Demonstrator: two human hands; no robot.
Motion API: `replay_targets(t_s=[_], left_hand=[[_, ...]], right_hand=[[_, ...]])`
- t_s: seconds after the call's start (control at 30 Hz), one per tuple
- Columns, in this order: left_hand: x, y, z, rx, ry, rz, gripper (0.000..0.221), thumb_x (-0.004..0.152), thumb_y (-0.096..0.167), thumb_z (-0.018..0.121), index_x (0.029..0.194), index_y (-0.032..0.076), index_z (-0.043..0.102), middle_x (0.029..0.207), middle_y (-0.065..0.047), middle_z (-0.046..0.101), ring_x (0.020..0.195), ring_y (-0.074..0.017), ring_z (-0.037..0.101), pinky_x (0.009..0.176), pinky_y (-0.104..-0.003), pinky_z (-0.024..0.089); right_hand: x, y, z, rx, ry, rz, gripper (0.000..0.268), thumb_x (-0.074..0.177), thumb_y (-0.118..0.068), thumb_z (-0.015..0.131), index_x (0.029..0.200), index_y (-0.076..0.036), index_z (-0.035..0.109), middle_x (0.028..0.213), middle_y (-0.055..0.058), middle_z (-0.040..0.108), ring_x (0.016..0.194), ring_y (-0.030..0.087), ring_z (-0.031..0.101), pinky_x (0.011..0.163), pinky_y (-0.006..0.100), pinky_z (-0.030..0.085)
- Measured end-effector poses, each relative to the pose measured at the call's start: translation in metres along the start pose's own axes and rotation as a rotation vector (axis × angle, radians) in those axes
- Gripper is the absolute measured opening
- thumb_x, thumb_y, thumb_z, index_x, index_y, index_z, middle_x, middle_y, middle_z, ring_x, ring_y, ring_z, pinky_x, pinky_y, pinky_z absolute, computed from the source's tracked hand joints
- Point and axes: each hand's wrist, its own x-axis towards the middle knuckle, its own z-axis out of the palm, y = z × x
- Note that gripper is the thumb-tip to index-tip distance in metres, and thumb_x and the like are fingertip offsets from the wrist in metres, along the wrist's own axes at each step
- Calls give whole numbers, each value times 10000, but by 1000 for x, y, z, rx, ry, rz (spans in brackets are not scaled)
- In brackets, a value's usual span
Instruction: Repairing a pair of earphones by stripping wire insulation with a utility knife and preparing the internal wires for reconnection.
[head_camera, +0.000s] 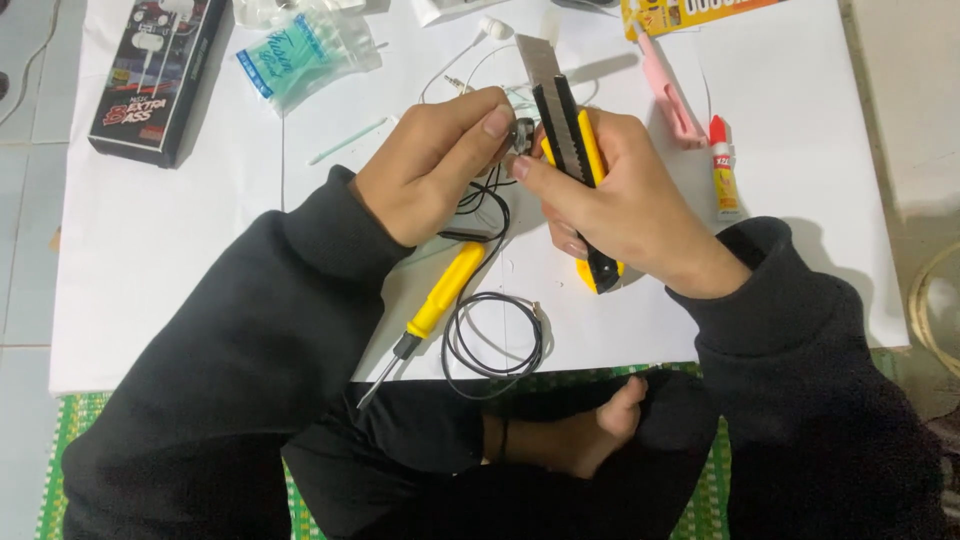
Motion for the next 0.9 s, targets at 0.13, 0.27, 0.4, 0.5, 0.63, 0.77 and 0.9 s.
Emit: replay_targets(t_s=[0.13,0.27,0.4,0.5,0.63,0.77,0.9], left_hand=[[-2,4,2,9,8,6,315,1131,188,354,941,5,526,753,-37,500,634,-135,399,611,-283,402],[0,1,3,-62,34,-51,294,1122,199,368,959,27,543,753,-13,501,642,-108,427,595,-256,414],[1,-9,3,-106,107,-48,277,1128,228,370,959,52,502,754,-12,462,635,-108,461,619,-244,453],[-1,-6,6,-157,177,-125,297,1115,236,391,900,61,497,752,6,467,661,-92,436,615,-232,424],[-2,-10,6,-148,164,-89,299,1123,237,378,922,55,502,761,-2,467,652,-97,447,616,-235,441],[0,-9,7,-132,98,-78,295,1126,196,376,917,40,515,729,-3,466,617,-95,408,571,-237,409],[0,-2,7,89,139,14,347,1117,167,402,956,-34,634,723,-51,595,551,-113,421,520,-249,388]], right_hand=[[0,3,-1,12,-18,-3,168,1006,-50,628,913,-68,490,527,-15,475,352,79,430,314,229,378],[1,4,1,-39,26,-15,153,995,-64,652,1028,-44,504,558,-13,494,356,83,449,309,228,376],[0,1,3,-130,92,-50,142,1039,-123,629,1064,-50,509,547,-21,466,347,82,437,324,224,385],[-1,4,6,-64,127,3,167,1013,-146,661,1001,-13,559,542,-9,467,354,79,403,320,220,353],[0,4,5,-98,83,-7,134,1034,-147,629,1038,-47,540,546,-17,466,352,79,427,322,222,375],[1,4,2,-91,107,-37,151,1039,-125,628,1112,-29,538,561,-7,485,373,73,422,330,220,371],[0,3,2,-72,73,-29,92,1053,-92,619,1048,-54,535,543,-15,478,365,67,408,335,220,369]])
